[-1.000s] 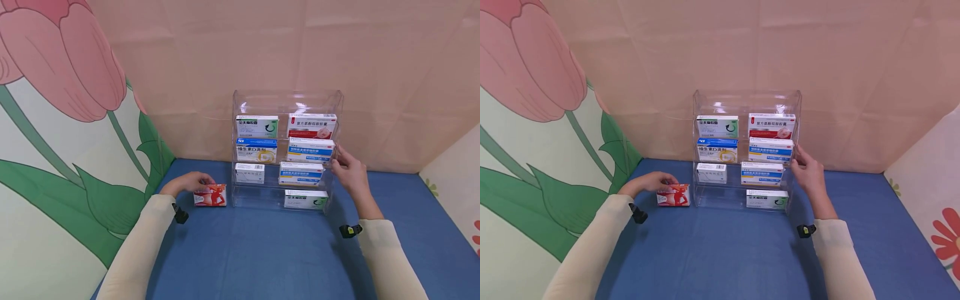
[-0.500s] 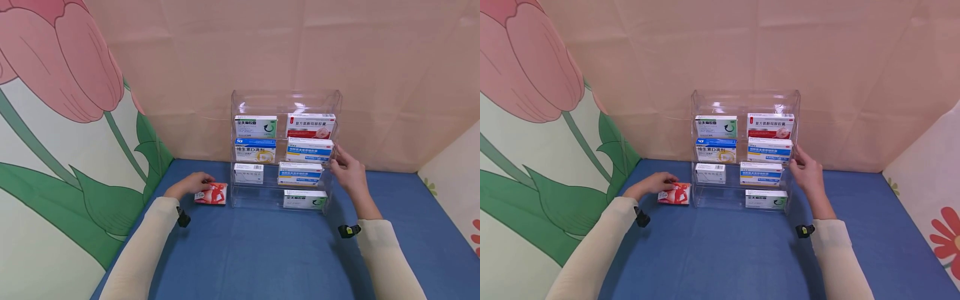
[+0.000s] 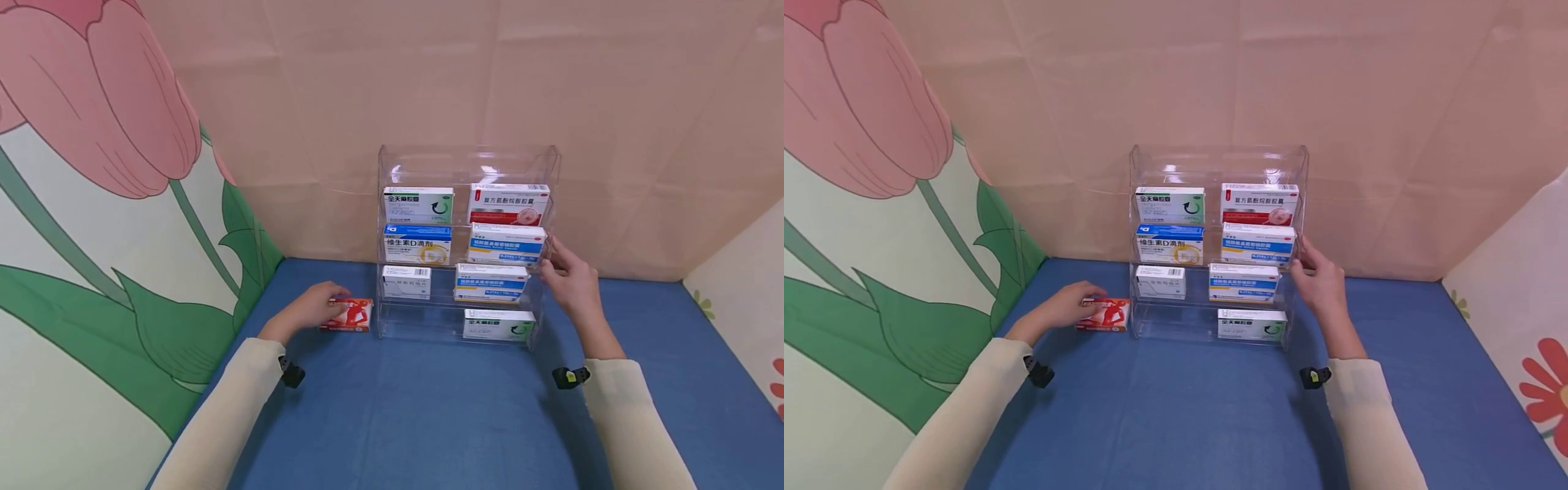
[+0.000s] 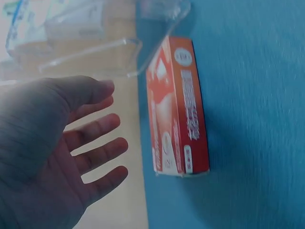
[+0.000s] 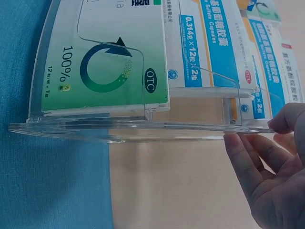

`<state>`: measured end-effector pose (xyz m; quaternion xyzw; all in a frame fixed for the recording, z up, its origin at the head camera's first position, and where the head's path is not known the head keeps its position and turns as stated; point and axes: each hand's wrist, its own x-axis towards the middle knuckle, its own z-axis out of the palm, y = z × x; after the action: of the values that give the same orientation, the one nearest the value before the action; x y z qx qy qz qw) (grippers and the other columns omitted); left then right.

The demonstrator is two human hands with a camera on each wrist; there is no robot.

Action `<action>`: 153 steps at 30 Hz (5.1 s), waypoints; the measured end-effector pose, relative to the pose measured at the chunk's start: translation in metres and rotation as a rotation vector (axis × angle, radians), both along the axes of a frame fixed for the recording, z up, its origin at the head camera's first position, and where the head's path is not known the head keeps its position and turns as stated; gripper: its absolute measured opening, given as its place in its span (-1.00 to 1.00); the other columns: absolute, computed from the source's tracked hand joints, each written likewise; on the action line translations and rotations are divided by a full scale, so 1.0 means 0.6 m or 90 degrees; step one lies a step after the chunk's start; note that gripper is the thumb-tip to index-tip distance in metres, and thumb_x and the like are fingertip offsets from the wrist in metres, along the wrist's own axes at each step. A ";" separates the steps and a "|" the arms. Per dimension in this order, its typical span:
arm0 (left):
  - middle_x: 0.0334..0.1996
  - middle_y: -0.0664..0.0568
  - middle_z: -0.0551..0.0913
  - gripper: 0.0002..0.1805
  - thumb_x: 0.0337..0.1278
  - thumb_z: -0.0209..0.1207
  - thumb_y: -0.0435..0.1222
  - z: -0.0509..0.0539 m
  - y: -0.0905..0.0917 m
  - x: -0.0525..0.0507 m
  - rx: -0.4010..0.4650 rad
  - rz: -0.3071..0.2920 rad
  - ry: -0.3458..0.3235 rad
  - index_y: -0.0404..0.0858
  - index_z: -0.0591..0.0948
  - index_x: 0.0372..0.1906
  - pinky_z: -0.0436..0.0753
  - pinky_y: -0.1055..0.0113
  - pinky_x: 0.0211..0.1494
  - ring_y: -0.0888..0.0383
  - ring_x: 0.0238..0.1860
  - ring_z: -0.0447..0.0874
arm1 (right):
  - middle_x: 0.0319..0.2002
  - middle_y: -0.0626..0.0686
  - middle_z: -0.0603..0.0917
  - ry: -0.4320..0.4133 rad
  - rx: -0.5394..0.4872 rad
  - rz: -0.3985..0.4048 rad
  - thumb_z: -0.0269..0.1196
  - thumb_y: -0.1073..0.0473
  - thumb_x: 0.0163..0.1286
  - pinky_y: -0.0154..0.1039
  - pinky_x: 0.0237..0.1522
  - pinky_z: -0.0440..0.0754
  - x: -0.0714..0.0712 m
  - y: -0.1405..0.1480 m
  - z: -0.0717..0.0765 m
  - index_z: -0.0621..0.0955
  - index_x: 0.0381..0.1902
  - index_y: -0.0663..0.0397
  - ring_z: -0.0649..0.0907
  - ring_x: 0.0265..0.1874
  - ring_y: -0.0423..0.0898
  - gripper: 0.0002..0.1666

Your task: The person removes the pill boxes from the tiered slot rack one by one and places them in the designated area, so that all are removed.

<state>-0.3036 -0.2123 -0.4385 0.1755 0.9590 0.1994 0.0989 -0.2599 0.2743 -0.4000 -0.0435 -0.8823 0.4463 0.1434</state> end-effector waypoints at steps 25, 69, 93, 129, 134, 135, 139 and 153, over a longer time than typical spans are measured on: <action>0.26 0.00 0.59 -0.50 0.27 0.33 -0.07 0.049 0.132 0.123 0.041 -0.049 0.137 -0.07 0.61 0.27 0.59 -0.01 0.27 -0.02 0.30 0.51 | 0.33 0.30 0.52 0.002 0.017 0.002 0.09 -0.03 0.57 0.22 0.10 0.61 0.001 0.000 0.000 0.12 0.61 -0.32 0.61 0.19 0.29 -0.26; 0.28 0.07 0.54 -0.40 0.29 0.29 0.00 0.003 0.409 0.112 -0.048 -0.173 0.252 -0.03 0.50 0.39 0.61 0.15 0.17 0.08 0.27 0.44 | 0.34 0.30 0.52 -0.009 0.013 -0.004 0.08 -0.02 0.58 0.21 0.12 0.60 -0.001 0.002 -0.007 0.09 0.61 -0.40 0.56 0.26 0.29 -0.26; 0.04 0.14 0.64 -0.69 0.34 0.28 -0.08 -0.007 0.446 0.102 -0.085 -0.157 0.323 0.09 0.67 0.14 0.63 0.24 0.03 0.16 0.06 0.54 | 0.32 0.28 0.54 -0.005 0.028 -0.014 0.07 -0.04 0.58 0.23 0.13 0.60 0.000 -0.003 -0.005 0.10 0.61 -0.36 0.63 0.16 0.28 -0.26; 0.02 0.14 0.69 -0.62 0.23 0.38 -0.15 0.058 0.271 0.150 -0.009 -0.135 0.210 0.11 0.68 0.14 0.68 0.20 -0.02 0.15 0.05 0.54 | 0.34 0.31 0.51 -0.040 0.024 -0.005 0.09 -0.03 0.58 0.28 0.19 0.53 0.003 -0.002 0.000 0.05 0.62 -0.31 0.52 0.28 0.31 -0.22; -0.03 0.13 0.68 -0.61 0.14 0.44 -0.15 0.058 0.231 0.159 -0.011 -0.123 0.195 0.09 0.71 0.11 0.66 0.21 -0.02 0.14 0.00 0.55 | 0.35 0.30 0.50 -0.044 0.031 -0.006 0.08 -0.04 0.58 0.29 0.19 0.54 0.006 -0.003 -0.001 0.05 0.62 -0.31 0.50 0.30 0.31 -0.22; -0.03 0.12 0.68 -0.60 0.12 0.45 -0.15 0.059 0.222 0.161 -0.011 -0.119 0.189 0.09 0.71 0.11 0.65 0.21 -0.01 0.13 0.00 0.55 | 0.35 0.29 0.50 -0.046 0.032 -0.005 0.08 -0.04 0.58 0.29 0.19 0.54 0.006 -0.002 0.000 0.05 0.62 -0.32 0.51 0.29 0.31 -0.22; -0.02 0.10 0.68 -0.58 0.06 0.48 -0.15 0.064 0.189 0.163 -0.013 -0.096 0.158 0.08 0.72 0.08 0.65 0.20 -0.04 0.11 0.00 0.55 | 0.34 0.29 0.51 -0.036 0.040 -0.002 0.08 -0.06 0.57 0.30 0.18 0.54 0.005 0.001 0.003 0.05 0.62 -0.34 0.52 0.28 0.31 -0.22; 0.09 0.06 0.68 -0.66 0.07 0.48 -0.28 0.067 0.084 0.150 -0.004 -0.049 0.100 0.05 0.74 -0.02 0.64 0.01 0.12 0.04 0.11 0.57 | 0.37 0.28 0.49 -0.044 0.038 -0.008 0.07 -0.07 0.58 0.32 0.21 0.50 0.007 0.008 0.006 0.02 0.61 -0.46 0.47 0.34 0.30 -0.23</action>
<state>-0.2135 -0.1622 -0.3981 0.2274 0.9569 0.1781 0.0313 -0.2560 0.2791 -0.3967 -0.0601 -0.8992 0.4174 0.1168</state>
